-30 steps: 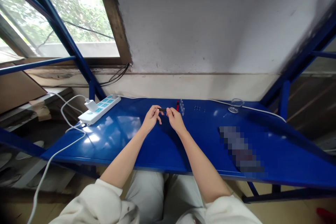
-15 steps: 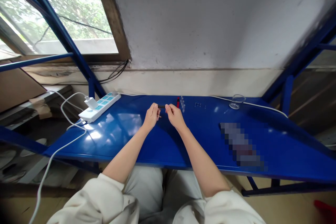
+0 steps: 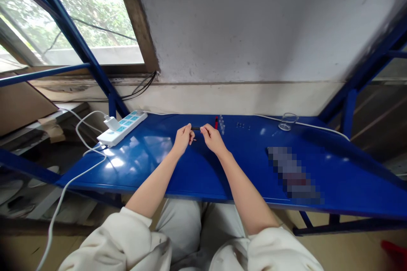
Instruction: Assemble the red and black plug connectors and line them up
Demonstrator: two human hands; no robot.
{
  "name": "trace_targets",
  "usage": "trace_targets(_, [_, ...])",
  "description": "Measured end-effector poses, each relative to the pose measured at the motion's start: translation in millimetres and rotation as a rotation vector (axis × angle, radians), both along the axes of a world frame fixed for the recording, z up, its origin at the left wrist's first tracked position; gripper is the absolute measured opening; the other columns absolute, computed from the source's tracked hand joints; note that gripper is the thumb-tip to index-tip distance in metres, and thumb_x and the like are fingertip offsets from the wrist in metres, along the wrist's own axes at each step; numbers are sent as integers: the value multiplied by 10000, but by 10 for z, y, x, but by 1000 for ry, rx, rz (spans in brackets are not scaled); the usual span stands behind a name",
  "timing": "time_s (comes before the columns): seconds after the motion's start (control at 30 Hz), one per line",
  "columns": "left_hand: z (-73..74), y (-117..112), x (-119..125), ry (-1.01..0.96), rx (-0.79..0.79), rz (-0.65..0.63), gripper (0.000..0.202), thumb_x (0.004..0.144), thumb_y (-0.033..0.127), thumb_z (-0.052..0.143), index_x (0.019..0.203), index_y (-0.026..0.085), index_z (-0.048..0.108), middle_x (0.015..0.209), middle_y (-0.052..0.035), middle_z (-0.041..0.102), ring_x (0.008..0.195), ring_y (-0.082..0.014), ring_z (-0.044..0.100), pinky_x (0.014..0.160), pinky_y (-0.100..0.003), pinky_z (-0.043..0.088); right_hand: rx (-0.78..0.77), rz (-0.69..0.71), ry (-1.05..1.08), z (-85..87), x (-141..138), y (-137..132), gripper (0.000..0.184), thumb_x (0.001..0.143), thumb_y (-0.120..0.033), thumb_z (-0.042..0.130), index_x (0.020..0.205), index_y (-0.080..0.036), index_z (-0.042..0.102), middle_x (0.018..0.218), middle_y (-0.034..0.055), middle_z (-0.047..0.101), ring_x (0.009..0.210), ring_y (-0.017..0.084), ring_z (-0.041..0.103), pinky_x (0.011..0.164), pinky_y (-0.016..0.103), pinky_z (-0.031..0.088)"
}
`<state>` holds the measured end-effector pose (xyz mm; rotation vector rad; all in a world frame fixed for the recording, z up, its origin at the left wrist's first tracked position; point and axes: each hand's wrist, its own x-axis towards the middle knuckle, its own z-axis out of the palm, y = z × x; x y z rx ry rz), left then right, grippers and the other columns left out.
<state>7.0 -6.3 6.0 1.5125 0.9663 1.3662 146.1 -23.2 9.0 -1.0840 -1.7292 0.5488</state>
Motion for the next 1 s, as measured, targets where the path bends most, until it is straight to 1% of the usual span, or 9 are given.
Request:
trace_targets(0.2, [-9, -4, -3, -8, 12, 28, 449, 833, 481, 356, 520, 161, 403, 391, 50, 415, 284, -43, 338, 371, -205, 285, 44, -12, -70, 2, 20, 2, 314, 859, -456, 331, 809, -195, 496, 633, -16, 462, 517, 94, 390, 518, 213, 315])
trace_targets(0.5, [10, -22, -1, -16, 39, 91, 466, 835, 480, 355, 503, 156, 411, 384, 46, 419, 283, -39, 337, 366, -191, 281, 76, 23, -29, 8, 14, 5, 254, 864, -400, 352, 865, -198, 506, 679, -7, 493, 524, 93, 424, 513, 213, 334])
trace_targets(0.67, [11, -23, -11, -35, 48, 118, 471, 834, 484, 360, 499, 157, 408, 390, 48, 414, 288, -37, 338, 372, -187, 320, 71, 44, 1, 7, 10, -6, 252, 853, -385, 375, 968, -203, 507, 722, 4, 529, 533, 96, 462, 522, 219, 363])
trace_targets(0.73, [11, -19, -12, -46, 51, 126, 457, 829, 490, 367, 519, 158, 410, 406, 51, 424, 291, -35, 342, 366, -182, 325, 52, 56, 16, -9, 1, -1, 265, 845, -385, 388, 1004, -202, 495, 772, 21, 556, 589, 110, 512, 553, 229, 390])
trace_targets(0.83, [18, -14, -13, -58, 58, 128, 434, 819, 500, 384, 555, 158, 418, 449, 50, 461, 292, -26, 346, 344, -171, 308, 45, 56, 7, -49, -9, 21, 257, 835, -382, 398, 988, -199, 496, 796, 35, 574, 661, 133, 555, 586, 242, 414])
trace_targets(0.93, [34, -12, -20, -65, 51, 93, 401, 806, 507, 407, 639, 151, 486, 495, 45, 498, 297, -21, 363, 332, -164, 304, 49, 24, -66, -83, -4, 46, 223, 829, -371, 406, 929, -199, 504, 762, 22, 570, 570, 118, 521, 540, 237, 394])
trace_targets(1.0, [39, -14, -24, -63, 36, 40, 366, 778, 503, 464, 768, 147, 549, 538, 39, 528, 311, -22, 387, 333, -165, 318, 56, -4, -110, -91, 6, 53, 208, 826, -362, 409, 914, -197, 499, 761, 17, 565, 509, 104, 479, 504, 233, 368])
